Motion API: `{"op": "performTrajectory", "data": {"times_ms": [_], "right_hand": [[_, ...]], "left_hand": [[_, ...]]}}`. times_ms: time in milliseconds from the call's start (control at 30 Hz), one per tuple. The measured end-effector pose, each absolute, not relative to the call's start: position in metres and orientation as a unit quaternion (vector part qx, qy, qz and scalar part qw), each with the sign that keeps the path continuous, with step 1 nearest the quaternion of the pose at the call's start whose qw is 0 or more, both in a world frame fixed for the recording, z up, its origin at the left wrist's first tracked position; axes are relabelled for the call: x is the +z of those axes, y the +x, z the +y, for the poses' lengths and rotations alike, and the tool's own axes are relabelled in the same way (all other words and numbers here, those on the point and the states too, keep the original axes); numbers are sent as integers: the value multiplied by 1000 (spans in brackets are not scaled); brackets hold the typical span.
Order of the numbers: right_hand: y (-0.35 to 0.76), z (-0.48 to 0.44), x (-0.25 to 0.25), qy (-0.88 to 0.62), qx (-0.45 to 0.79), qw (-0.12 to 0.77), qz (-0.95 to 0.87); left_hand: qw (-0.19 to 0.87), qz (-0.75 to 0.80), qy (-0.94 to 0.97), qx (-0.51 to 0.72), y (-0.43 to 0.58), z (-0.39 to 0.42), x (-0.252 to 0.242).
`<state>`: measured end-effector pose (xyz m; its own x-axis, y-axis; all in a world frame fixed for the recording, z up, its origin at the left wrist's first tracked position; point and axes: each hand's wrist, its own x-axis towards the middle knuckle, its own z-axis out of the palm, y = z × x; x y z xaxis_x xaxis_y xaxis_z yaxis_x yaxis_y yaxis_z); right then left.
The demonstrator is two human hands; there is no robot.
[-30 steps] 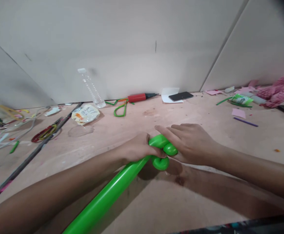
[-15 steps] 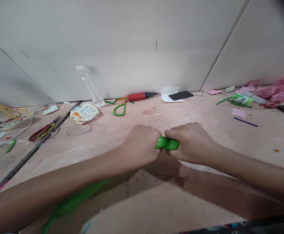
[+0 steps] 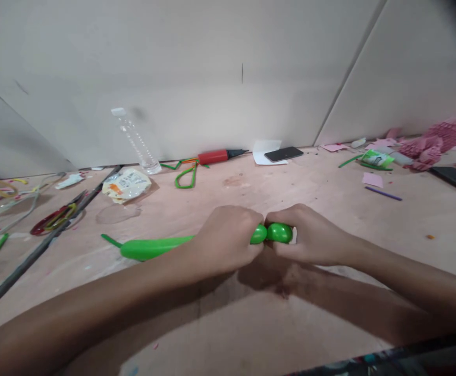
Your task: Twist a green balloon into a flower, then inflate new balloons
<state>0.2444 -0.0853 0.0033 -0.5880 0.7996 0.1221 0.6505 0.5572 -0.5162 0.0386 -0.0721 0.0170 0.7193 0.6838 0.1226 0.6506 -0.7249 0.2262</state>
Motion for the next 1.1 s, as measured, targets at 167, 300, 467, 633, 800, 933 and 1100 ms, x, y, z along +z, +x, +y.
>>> {"op": "performTrajectory", "data": {"times_ms": [167, 300, 467, 633, 800, 933, 1100], "right_hand": [[246, -95, 2, -379, -86, 183, -903], [248, -96, 1, -355, -94, 203, -908], [250, -96, 1, -308, -120, 195, -924], [246, -100, -1, -285, -143, 201, -926], [236, -100, -5, -462, 177, 247, -833], [240, -90, -4, -426, 569, 157, -686], [248, -83, -5, -381, 599, 127, -693]], "left_hand": [[407, 382, 821, 116, 30, -56, 20], [499, 376, 770, 127, 27, -52, 17], [559, 361, 739, 106, 29, -51, 11], [559, 358, 744, 77, 33, -59, 11], [175, 399, 899, 47, 42, -85, 18], [-193, 224, 951, 84, 50, -103, 20], [-145, 233, 959, 71, 50, -97, 24]]}}
